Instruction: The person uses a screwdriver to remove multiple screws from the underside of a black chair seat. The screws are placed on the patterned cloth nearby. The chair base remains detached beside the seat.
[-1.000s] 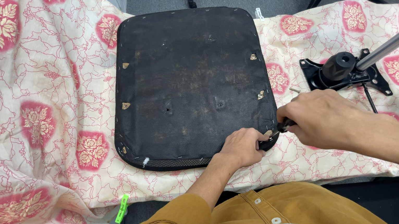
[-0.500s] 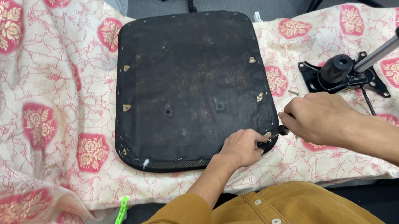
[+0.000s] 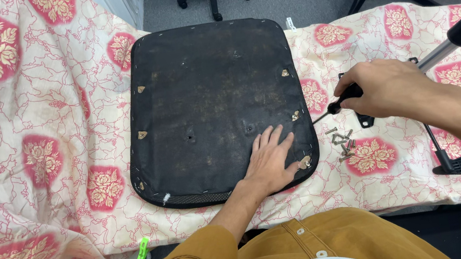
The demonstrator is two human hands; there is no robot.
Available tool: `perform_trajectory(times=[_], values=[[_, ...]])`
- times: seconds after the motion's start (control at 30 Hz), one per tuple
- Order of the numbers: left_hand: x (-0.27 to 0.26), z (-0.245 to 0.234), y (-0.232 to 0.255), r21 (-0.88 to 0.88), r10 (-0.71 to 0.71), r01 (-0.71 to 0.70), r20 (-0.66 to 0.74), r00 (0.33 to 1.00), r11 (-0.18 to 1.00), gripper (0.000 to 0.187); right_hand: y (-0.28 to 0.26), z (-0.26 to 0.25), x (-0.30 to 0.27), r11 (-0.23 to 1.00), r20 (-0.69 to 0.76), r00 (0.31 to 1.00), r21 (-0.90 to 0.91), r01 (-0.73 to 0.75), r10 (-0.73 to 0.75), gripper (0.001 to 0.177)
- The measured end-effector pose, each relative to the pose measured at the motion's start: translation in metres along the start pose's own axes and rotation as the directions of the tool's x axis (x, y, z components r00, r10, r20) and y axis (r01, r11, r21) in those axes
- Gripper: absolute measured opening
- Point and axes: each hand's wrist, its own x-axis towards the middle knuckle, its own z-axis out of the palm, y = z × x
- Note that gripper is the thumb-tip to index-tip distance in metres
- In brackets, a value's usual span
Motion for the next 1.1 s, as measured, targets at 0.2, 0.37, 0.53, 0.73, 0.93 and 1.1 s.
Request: perform_trajectory(times=[0.2,0.37,0.53,0.73,0.93,1.1], values=[[0.025,0.011,-0.018,0.133,-0.043,0.032,0.084,0.996,0.991,0.084,0.000,0.008,0.011,0.996,-0.104,0.993,0.063,0.061,-0.054,0.032],[0.026,0.019,-0.023,0.193,-0.077,0.047,0.148,0.986,0.980,0.090,-0.004,0.006,0.018,0.997,-0.079,0.996,0.069,0.043,-0.037,0.032],[0.028,0.020,-0.025,0.219,-0.080,0.039,0.181,0.980,0.975,0.089,-0.006,0.001,0.022,0.998,-0.050,0.998,0.059,0.034,-0.031,0.033],[0.026,0.021,-0.025,0.218,-0.092,0.052,0.179,0.979,0.975,0.088,-0.008,0.001,0.029,0.998,-0.029,0.998,0.000,0.062,-0.062,0.033],[0.024,0.021,-0.025,0.203,-0.089,0.054,0.164,0.982,0.978,0.088,-0.010,0.003,0.030,0.996,-0.044,0.995,-0.015,0.085,-0.086,0.033],[0.025,0.022,-0.026,0.202,-0.081,0.049,0.155,0.985,0.978,0.088,-0.012,0.001,0.030,0.997,-0.020,0.997,-0.018,0.076,-0.077,0.033]])
